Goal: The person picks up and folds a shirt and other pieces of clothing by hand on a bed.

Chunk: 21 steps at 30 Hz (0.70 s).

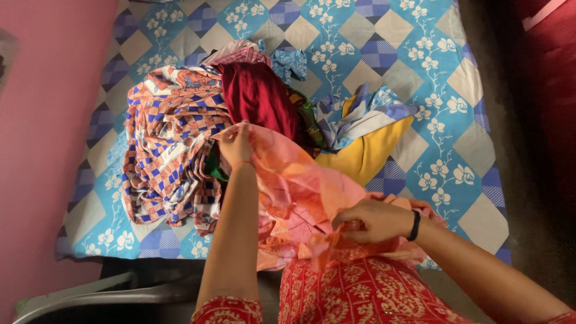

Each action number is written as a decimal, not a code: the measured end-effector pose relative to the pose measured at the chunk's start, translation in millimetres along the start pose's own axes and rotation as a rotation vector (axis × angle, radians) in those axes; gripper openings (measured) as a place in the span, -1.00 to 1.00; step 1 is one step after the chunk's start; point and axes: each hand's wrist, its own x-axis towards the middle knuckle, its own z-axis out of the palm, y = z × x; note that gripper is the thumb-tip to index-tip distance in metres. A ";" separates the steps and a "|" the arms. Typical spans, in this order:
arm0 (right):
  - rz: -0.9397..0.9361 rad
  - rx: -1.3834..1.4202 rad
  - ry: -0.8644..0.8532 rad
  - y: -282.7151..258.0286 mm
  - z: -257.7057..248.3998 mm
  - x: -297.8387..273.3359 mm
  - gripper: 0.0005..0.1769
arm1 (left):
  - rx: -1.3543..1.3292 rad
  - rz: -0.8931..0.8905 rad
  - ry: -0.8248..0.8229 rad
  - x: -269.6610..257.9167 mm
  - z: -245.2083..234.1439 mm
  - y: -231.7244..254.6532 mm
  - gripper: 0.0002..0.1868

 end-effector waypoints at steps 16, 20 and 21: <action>0.004 0.279 0.194 61.5 6.4 26.8 -0.77 | 0.809 0.203 -1.053 -258.9 -6.4 40.3 -0.54; 0.115 0.116 -0.077 83.4 -10.1 10.3 -0.68 | 0.605 0.295 -0.993 -260.5 -51.0 52.9 -0.75; -0.012 0.136 -0.142 89.2 -13.7 5.1 -0.66 | 0.655 0.323 -0.997 -261.8 -63.4 55.0 -0.75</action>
